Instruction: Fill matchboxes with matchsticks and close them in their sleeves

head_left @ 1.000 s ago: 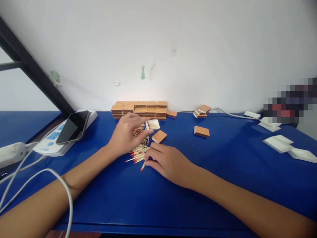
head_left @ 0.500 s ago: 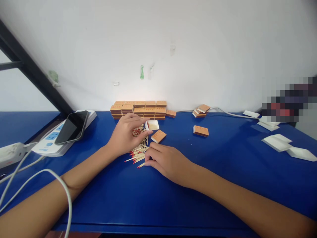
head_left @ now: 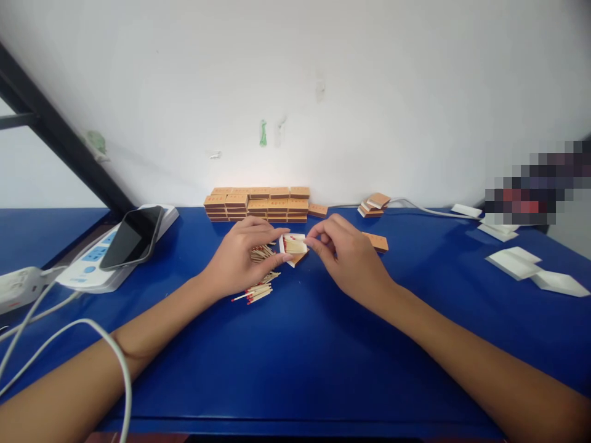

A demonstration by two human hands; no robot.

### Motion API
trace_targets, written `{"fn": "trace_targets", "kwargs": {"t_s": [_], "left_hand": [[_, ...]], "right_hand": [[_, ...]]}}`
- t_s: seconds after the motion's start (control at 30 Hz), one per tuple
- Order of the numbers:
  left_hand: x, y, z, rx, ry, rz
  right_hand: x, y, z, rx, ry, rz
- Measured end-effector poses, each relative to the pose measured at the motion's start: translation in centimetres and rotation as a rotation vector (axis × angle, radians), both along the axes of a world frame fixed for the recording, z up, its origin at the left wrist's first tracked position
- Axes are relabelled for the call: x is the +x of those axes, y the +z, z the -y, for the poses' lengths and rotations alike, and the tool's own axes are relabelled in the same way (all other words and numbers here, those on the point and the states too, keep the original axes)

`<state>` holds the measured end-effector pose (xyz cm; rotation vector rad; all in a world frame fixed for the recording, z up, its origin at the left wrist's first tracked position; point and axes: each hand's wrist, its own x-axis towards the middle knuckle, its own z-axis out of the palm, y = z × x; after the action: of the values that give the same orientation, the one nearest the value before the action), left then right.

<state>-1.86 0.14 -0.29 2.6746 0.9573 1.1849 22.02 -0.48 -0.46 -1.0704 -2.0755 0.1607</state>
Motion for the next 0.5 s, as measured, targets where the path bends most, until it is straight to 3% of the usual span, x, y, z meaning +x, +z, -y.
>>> {"fn": "trace_targets", "kwargs": {"t_s": [0.17,0.37,0.5], "left_hand": [[0.7,0.3,0.8,-0.028,-0.058,0.018],[0.3,0.3,0.3,0.002,-0.012,0.025],[-0.3,0.1,-0.3,0.078,0.035,0.013]], "right_hand": [[-0.2,-0.2,0.4,0.016,0.034,0.079],[-0.5,0.1,1.0,0.06,0.099,0.014],[-1.8,-1.0,2.2,0.033,0.29,0.083]]}}
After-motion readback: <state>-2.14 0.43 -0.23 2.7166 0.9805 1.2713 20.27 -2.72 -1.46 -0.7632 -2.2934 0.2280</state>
